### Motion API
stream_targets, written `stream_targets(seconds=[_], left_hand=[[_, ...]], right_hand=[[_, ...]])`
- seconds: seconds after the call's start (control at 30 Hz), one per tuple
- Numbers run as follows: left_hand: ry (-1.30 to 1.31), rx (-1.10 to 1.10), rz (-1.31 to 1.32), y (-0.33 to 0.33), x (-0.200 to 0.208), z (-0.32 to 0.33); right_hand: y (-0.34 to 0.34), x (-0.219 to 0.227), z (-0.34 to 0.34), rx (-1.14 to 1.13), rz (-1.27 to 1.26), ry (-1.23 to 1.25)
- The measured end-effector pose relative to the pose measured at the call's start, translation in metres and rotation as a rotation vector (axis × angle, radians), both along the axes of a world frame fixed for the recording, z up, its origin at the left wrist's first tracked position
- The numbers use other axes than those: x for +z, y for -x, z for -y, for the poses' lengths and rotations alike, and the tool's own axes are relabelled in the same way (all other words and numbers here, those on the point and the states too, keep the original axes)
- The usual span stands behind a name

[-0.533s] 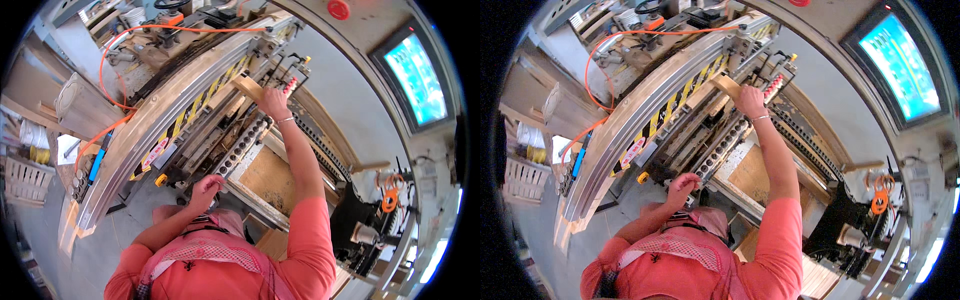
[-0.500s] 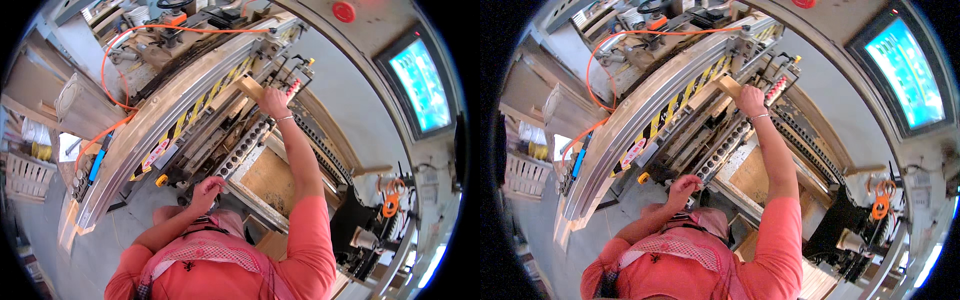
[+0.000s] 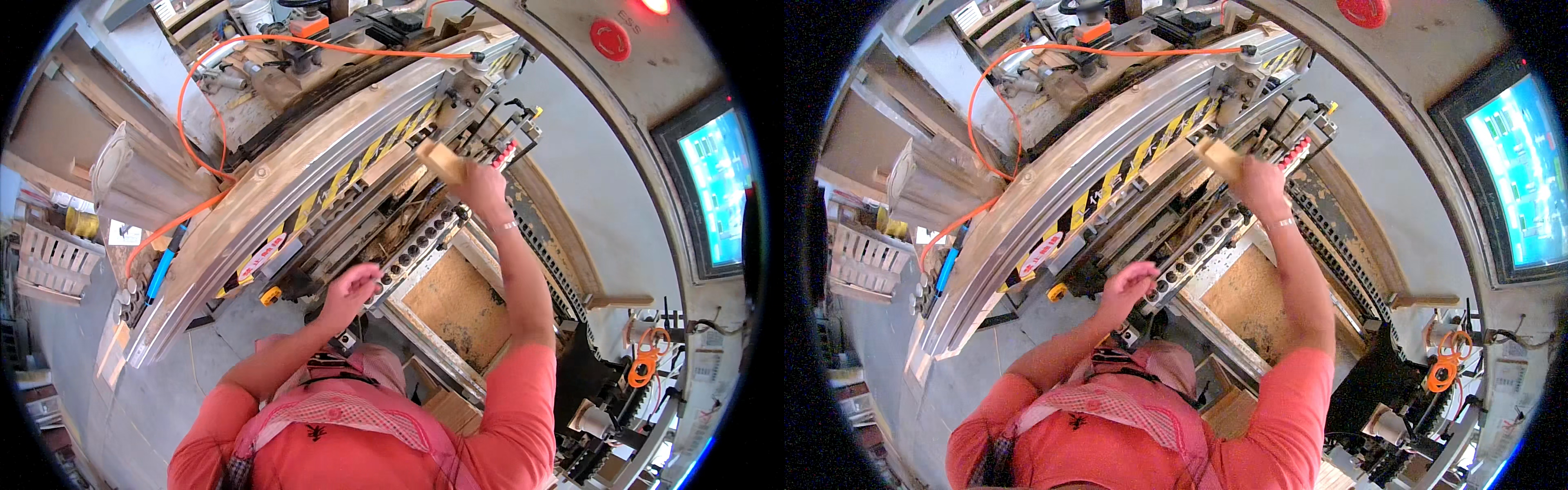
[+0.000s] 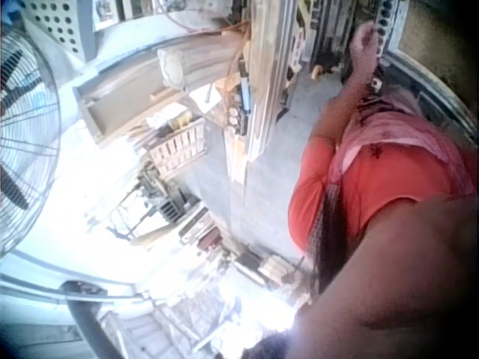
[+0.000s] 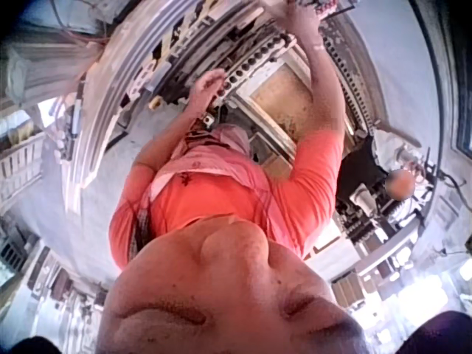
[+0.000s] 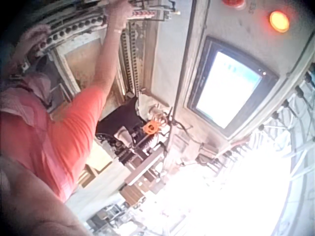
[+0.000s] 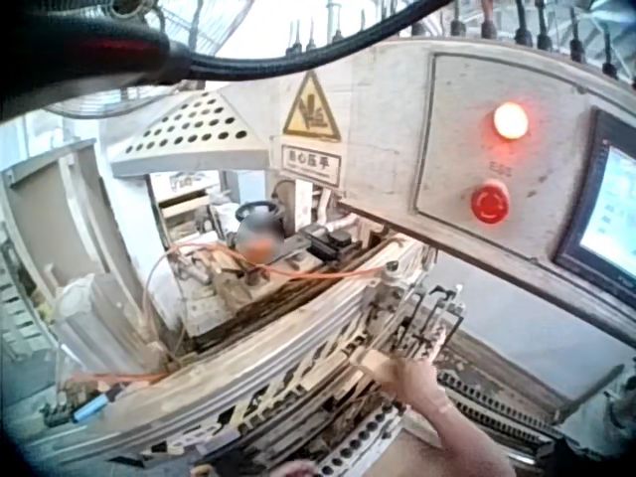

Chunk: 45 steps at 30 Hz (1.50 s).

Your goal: The person repeatedly picks up small wooden blocks from a stack, places them into a woodworking machine, and retrieves them after processing. The person then places the processed blocks onto a nearby table.

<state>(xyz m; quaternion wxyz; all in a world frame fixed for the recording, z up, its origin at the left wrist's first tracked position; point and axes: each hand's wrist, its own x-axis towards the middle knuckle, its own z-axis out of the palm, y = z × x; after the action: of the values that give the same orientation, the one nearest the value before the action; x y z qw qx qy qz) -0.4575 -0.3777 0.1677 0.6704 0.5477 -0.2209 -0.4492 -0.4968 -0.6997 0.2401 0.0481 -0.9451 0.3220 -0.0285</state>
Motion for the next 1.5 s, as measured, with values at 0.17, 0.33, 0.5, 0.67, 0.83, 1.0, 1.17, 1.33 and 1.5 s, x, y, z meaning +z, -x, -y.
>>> stream_targets(seconds=[0.17,0.33,0.5,0.67,0.83,1.0,1.17,1.33,1.5], left_hand=[[0.082,-0.039,-0.201,-0.009,-0.002,0.052],[0.124,-0.169,-0.195,-0.011,-0.01,0.062],[0.153,-0.003,-0.125,-0.006,-0.015,0.033],[0.045,0.0,0.103,-0.006,-0.013,-0.001],[0.02,0.02,0.12,-0.004,-0.008,-0.005],[-0.029,0.039,0.059,-0.002,-0.011,0.0],[-0.022,0.047,0.013,-0.002,-0.015,-0.001],[-0.026,0.01,0.113,-0.005,-0.013,-0.002],[-0.02,0.024,0.105,-0.004,-0.009,0.0]], right_hand=[[0.048,0.04,-0.074,0.198,-0.01,-0.556],[0.045,0.045,-0.097,0.256,-0.049,-0.76],[0.022,0.025,-0.037,0.101,-0.009,-0.411],[-0.035,-0.016,0.023,-0.013,-0.056,-0.018],[-0.061,-0.046,0.034,-0.021,-0.091,-0.011],[-0.059,-0.051,0.028,-0.042,-0.082,-0.019],[-0.054,-0.046,0.027,0.02,-0.094,-0.066],[-0.046,-0.046,0.027,0.003,-0.053,-0.089],[-0.048,-0.046,0.028,-0.011,-0.068,-0.057]])
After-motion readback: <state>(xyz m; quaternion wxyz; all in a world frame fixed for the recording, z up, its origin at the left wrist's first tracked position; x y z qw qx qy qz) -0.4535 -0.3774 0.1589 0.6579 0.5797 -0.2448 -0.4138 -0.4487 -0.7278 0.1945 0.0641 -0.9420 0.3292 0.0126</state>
